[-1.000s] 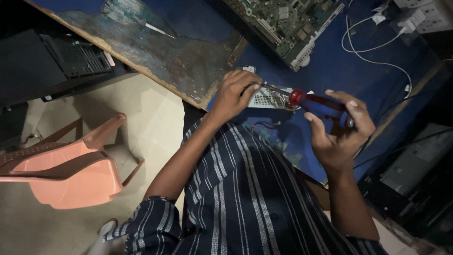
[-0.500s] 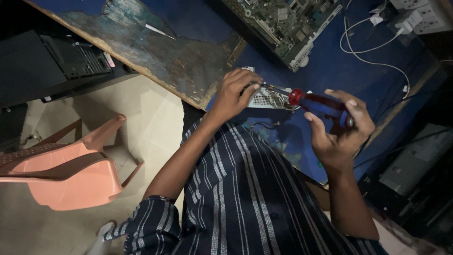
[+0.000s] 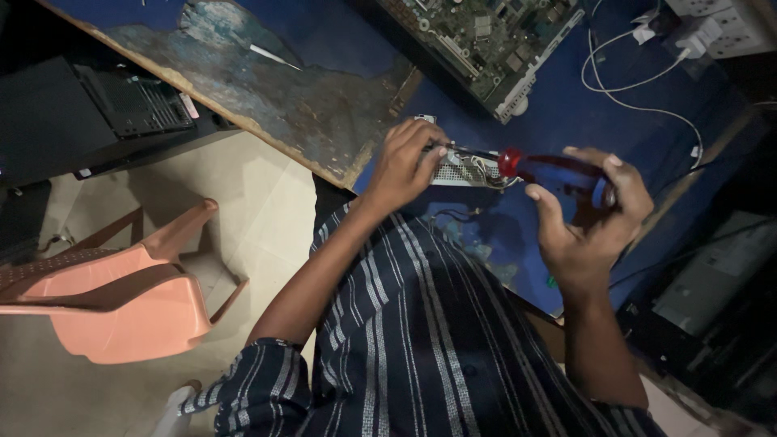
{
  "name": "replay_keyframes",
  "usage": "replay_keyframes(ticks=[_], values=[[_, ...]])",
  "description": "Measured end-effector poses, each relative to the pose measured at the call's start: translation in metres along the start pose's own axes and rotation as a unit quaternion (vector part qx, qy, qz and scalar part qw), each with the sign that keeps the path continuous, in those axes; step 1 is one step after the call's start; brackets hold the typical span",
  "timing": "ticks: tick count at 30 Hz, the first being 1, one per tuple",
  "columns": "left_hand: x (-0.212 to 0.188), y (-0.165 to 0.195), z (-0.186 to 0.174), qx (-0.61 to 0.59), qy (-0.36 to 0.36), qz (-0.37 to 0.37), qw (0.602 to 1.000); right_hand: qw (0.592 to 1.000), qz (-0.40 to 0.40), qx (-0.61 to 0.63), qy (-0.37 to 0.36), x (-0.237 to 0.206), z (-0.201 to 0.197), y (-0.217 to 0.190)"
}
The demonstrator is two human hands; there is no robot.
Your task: The person handles a computer power supply unit on a workbench, turning it over and using a screwdriver to remove and insert screws. They also pick up and set down a second screwdriver and briefly handle a motherboard nearby.
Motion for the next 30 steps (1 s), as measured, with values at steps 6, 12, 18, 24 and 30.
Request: replay_keyframes(ticks=[6, 12, 18, 24, 30], values=[[0.0, 0.013, -0.007, 0.079, 0.022, 0.036, 0.996, 1.0, 0.004, -0.021, 0.005, 0.003, -0.004, 0.0], [-0.002, 0.023, -0.013, 0.12, 0.037, 0.056, 0.99, 0.998, 0.025, -0.053, 0.033, 0.001, -0.007, 0.004], [-0.005, 0.023, -0.013, 0.119, 0.042, 0.055, 0.99, 0.997, 0.041, -0.044, 0.04, -0.003, -0.009, 0.015], [-0.008, 0.013, -0.013, 0.092, 0.036, 0.025, 0.995, 0.998, 0.033, -0.032, 0.05, -0.006, -0.01, 0.018], [-0.017, -0.003, -0.014, 0.164, -0.124, 0.046, 0.977, 0.995, 0.054, -0.065, 0.05, -0.013, -0.015, 0.022]])
Point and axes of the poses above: each hand's wrist, its own x-axis towards the middle knuckle, its own z-axis out of the palm, y = z × x, the point moved 6 cm from there along x, towards the middle knuckle, and after that the axes turned 8 degrees about -y, right-handed, at the moved point
